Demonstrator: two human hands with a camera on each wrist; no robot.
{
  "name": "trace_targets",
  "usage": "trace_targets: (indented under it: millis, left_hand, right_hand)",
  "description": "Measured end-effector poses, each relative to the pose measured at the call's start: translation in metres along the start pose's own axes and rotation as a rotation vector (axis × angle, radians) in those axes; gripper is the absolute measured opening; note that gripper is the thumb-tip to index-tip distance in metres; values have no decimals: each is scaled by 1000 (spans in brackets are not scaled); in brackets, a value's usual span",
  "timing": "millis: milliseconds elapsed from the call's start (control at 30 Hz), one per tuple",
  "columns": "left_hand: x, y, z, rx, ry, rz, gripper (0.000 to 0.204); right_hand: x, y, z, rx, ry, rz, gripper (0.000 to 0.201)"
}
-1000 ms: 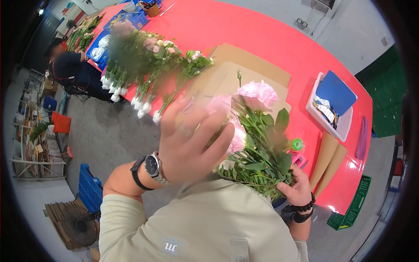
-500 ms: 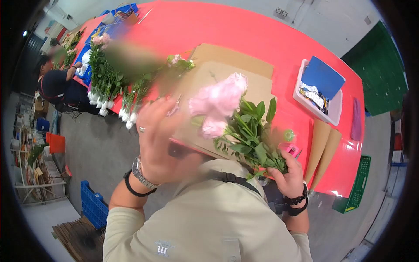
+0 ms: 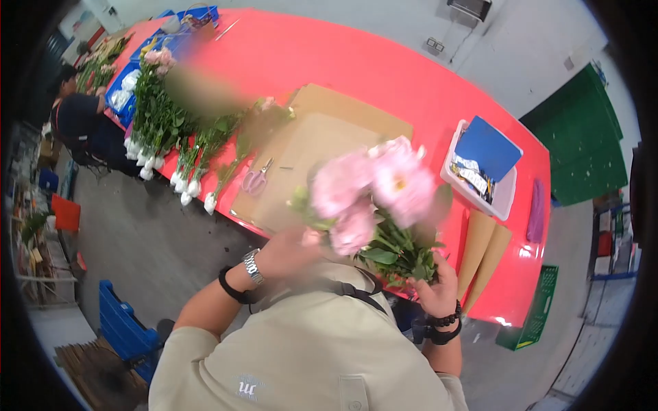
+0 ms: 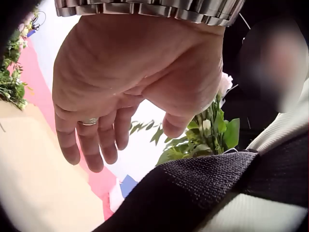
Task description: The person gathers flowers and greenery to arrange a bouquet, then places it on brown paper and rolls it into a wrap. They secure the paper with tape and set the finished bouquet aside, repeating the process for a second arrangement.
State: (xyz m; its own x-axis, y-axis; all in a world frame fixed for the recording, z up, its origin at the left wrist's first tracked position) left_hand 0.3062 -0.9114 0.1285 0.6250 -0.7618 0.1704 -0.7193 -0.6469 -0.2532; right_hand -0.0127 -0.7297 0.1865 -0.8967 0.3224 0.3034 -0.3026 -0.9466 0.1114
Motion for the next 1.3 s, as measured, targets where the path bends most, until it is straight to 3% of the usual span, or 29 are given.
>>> trace_targets:
  millis: [33, 133, 167, 267, 300, 433, 533, 567, 600, 700, 800, 833, 933, 967, 1100, 1200, 1233, 1300]
  left_hand:
    - [-9, 3, -5, -54, -139, -79, 36]
    - [-12, 10, -28, -159, 261, -34, 36]
    - [-15, 10, -35, -184, 196, -10, 38]
    - [-28, 14, -41, -297, -18, -21, 41]
    - [-26, 14, -50, -299, 97, 16, 43]
    - [-23, 10, -73, -220, 11, 75, 43]
    - [-19, 23, -38, -165, 116, 113, 45]
    - [-20, 33, -18, -108, 188, 104, 46]
    - [-22, 42, 6, -49, 257, 97, 47]
    - [-36, 68, 97, -79, 562, 114, 58]
    - [-46, 64, 133, -383, 994, 12, 70]
    - [-49, 62, 141, -396, 1115, 28, 74]
    - [-57, 54, 154, -498, 1291, -58, 64]
    - [-57, 49, 153, -486, 1239, -55, 51]
    - [-55, 45, 153, -435, 1161, -4, 24]
    - [-50, 48, 160, -359, 992, 78, 19]
    - [-46, 47, 161, -487, 999, -27, 20]
    - [-44, 39, 161, -393, 882, -72, 20]
  right_hand:
    - [1, 1, 5, -128, 171, 117, 45]
    - [-2, 2, 7, -105, 306, 123, 48]
    - [4, -3, -3, -220, 365, 186, 54]
    - [5, -2, -10, -302, 528, 236, 56]
    - [7, -2, -12, -330, 584, 250, 57]
    - [9, -3, -24, -409, 700, 319, 67]
    - [1, 4, -30, -362, 668, 394, 83]
    - [8, 6, -36, -486, 675, 531, 84]
    - [5, 9, -40, -532, 680, 552, 81]
    - [-5, 18, -53, -670, 693, 592, 68]
    - [-18, 36, -60, -747, 624, 529, 61]
    - [-17, 43, -69, -775, 623, 556, 55]
    - [-43, 74, -81, -502, 279, 495, 53]
    - [-51, 87, -82, -560, 307, 529, 53]
    - [-98, 130, -89, -507, 242, 623, 54]
    - [-141, 153, -98, -432, 210, 730, 53]
    - [-152, 159, -106, -387, 172, 784, 53]
    - [-166, 163, -137, -466, 197, 848, 53]
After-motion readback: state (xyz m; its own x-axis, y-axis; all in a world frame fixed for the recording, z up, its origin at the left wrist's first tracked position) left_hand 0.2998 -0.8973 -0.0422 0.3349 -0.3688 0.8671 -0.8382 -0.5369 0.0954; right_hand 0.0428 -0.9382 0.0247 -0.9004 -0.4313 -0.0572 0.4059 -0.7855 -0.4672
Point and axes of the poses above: each hand's wrist, its own y-axis towards the middle knuckle, its own x-axis out of the back of the hand, z = x × y, the point moved 2 cm from there along y, towards the middle knuckle, and after that the axes turned 3 degrees about -z, right-handed, at the moved point
